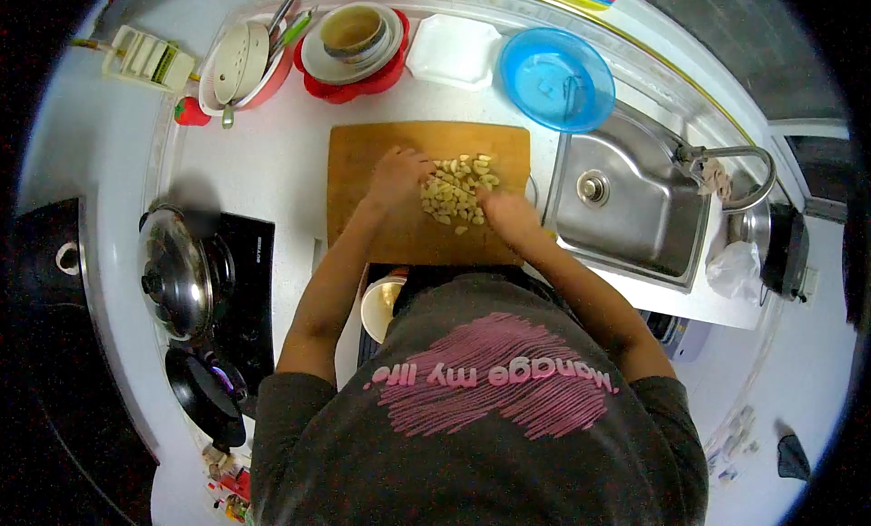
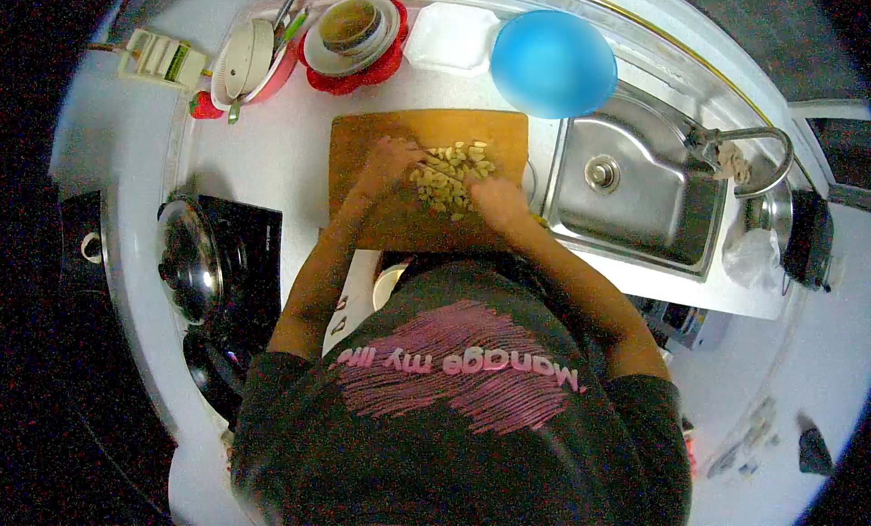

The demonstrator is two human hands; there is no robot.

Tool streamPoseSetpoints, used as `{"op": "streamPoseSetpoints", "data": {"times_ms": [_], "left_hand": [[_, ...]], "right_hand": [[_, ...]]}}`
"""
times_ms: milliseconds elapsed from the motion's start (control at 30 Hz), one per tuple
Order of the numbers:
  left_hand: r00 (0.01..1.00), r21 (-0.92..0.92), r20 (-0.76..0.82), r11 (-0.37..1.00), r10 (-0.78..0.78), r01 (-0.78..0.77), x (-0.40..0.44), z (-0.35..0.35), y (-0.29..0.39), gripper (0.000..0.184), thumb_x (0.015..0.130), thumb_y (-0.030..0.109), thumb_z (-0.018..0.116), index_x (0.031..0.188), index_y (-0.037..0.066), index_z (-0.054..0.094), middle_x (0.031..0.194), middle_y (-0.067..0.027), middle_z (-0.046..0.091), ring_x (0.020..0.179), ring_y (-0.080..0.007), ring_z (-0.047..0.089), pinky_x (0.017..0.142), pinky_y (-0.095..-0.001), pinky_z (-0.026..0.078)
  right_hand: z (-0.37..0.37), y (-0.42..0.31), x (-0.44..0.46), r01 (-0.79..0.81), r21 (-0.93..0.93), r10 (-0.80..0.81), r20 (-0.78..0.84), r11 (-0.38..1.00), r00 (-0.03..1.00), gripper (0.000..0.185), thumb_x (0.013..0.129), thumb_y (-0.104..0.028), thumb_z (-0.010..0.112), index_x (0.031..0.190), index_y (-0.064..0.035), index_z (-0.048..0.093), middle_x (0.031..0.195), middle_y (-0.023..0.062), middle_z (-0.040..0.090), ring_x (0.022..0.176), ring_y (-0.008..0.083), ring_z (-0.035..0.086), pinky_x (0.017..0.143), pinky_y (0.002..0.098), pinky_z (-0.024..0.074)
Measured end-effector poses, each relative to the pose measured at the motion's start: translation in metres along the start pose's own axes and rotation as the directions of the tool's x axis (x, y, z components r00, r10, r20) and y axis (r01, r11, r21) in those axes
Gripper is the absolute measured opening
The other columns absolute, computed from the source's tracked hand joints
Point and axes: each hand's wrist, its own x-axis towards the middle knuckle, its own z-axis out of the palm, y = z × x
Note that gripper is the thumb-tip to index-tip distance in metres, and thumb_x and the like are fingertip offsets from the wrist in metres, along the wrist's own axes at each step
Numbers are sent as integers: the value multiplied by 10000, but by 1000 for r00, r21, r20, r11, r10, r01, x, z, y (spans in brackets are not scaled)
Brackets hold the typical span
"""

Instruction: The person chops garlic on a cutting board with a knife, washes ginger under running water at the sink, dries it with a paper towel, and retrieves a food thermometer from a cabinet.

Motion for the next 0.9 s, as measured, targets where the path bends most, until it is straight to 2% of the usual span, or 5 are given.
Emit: {"op": "streamPoseSetpoints", "data": {"times_ms": [300,467,567,667,900], "left_hand": [[998,36,61,999,0,-2,-1,1,9,158,790,178,528,910,158,628,957,-10,605,962,-220,552,889,-414,388],[997,10,71,1000,2,-3,-7,-15,8,207,842,215,481,984,189,630,946,-6,611,945,-219,560,805,-423,399],[993,8,118,1000,-27,26,-14,-36,17,154,786,220,545,897,163,636,987,1,623,936,-205,567,857,-394,392],[992,-18,-124,999,-33,31,-30,1,9,143,769,227,556,864,160,640,960,6,625,915,-197,570,829,-391,399],[993,-2,-112,1000,-26,26,-29,-1,14,151,713,165,573,842,183,649,851,-2,603,918,-178,569,806,-382,410]], "right_hand": [[45,19,5,96,78,-78,-211,992,974,271,857,-124,455,1122,-72,481,759,172,638,693,328,644,615,488,511],[13,9,0,55,25,-52,-90,998,995,210,851,-129,469,1051,-67,472,740,185,610,713,367,624,583,457,496],[-16,-14,-15,37,26,-36,-27,999,999,176,842,-110,468,1008,-58,492,736,177,623,724,362,634,587,452,504],[-10,-17,-9,34,-6,-34,9,999,999,144,839,-98,461,972,-52,491,737,181,622,715,361,633,587,460,502],[51,5,6,63,134,-49,-104,989,993,101,844,-107,453,924,-51,476,748,192,604,702,381,615,591,489,478]]}}
